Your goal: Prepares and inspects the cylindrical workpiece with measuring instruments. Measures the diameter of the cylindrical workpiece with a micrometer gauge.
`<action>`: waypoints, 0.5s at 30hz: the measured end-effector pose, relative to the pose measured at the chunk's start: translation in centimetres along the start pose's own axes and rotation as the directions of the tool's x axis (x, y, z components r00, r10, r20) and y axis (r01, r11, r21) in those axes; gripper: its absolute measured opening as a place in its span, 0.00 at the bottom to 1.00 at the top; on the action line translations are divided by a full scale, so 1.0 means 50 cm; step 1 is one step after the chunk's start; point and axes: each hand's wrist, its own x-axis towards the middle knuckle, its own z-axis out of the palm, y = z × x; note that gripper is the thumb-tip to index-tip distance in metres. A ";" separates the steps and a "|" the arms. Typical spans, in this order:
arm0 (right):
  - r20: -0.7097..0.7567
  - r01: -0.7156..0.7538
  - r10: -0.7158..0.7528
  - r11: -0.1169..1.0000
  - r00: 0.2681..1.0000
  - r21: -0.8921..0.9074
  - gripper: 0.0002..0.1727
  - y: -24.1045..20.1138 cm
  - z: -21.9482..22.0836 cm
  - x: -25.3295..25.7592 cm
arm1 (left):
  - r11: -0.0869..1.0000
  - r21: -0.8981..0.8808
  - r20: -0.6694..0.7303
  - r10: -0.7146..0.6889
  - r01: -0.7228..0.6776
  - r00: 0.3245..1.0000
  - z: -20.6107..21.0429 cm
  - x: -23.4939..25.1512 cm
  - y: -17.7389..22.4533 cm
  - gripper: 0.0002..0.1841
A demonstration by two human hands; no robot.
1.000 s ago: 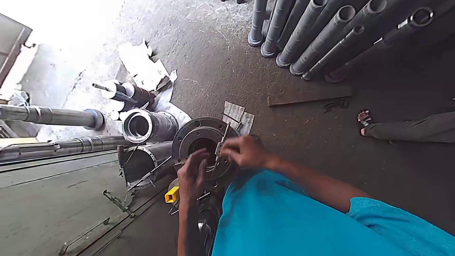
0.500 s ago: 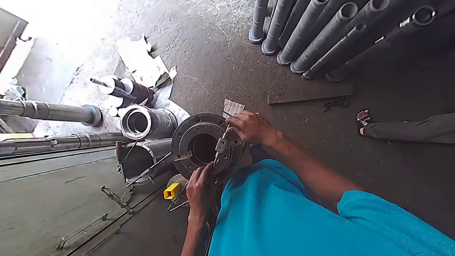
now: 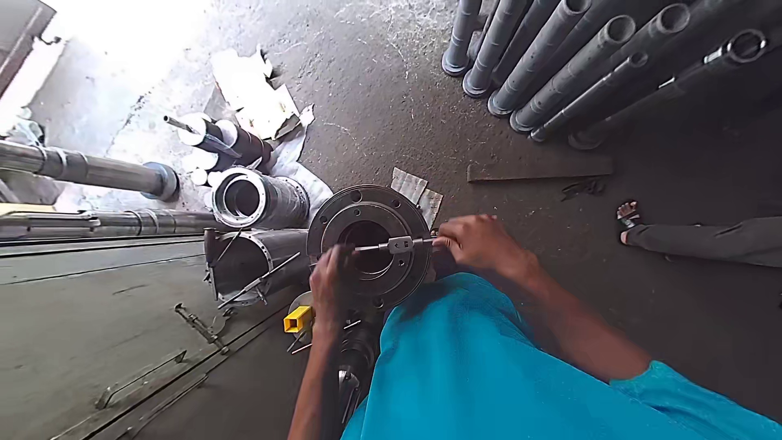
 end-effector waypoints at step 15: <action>0.596 0.003 -0.275 0.909 0.754 0.417 0.14 -0.010 -0.031 0.052 | 0.262 -0.838 0.328 -0.460 0.479 0.825 0.037 0.088 0.066 0.12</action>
